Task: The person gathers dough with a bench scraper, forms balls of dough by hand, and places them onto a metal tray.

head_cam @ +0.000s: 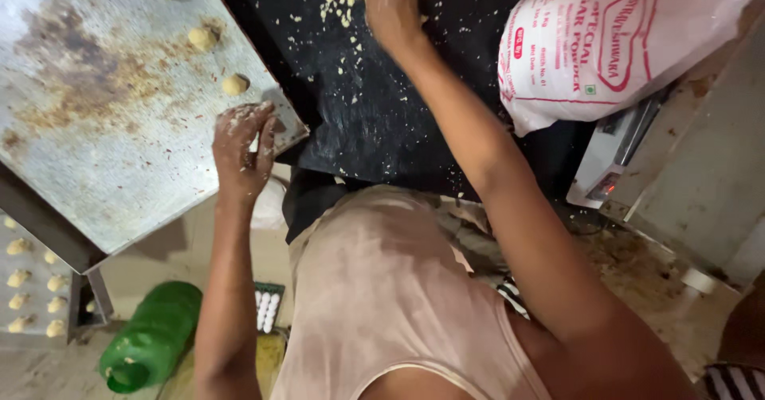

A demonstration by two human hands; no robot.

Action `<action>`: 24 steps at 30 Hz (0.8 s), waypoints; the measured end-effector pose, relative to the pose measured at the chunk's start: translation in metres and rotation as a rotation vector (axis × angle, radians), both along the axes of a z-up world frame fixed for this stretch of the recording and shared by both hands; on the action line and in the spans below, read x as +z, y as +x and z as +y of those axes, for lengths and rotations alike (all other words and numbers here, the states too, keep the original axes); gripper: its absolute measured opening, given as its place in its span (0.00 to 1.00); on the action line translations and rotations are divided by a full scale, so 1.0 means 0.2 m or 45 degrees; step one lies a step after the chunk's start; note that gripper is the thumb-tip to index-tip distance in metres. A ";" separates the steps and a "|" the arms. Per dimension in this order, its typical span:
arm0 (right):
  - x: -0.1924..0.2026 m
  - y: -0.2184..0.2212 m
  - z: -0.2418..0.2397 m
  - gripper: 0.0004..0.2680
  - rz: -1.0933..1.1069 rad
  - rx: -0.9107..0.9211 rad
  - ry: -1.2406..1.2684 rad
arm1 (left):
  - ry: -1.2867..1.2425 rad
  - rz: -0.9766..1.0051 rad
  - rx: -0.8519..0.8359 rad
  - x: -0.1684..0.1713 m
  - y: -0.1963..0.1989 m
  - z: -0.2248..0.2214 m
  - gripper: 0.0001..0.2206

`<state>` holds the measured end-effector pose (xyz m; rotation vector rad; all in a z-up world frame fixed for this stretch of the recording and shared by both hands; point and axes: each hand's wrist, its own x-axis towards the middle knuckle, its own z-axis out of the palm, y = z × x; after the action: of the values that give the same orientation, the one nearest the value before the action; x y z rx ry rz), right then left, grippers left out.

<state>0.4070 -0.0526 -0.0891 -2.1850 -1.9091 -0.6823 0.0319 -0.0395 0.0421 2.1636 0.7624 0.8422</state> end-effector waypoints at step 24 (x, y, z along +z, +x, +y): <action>0.38 -0.07 -0.37 0.16 0.927 0.100 -0.287 | 0.023 -0.100 -0.162 0.09 0.37 -0.06 0.09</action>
<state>0.3934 -0.1262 -0.0134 -2.0449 -1.6964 0.3331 0.1061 -0.0508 0.0597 2.1568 0.5736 0.8649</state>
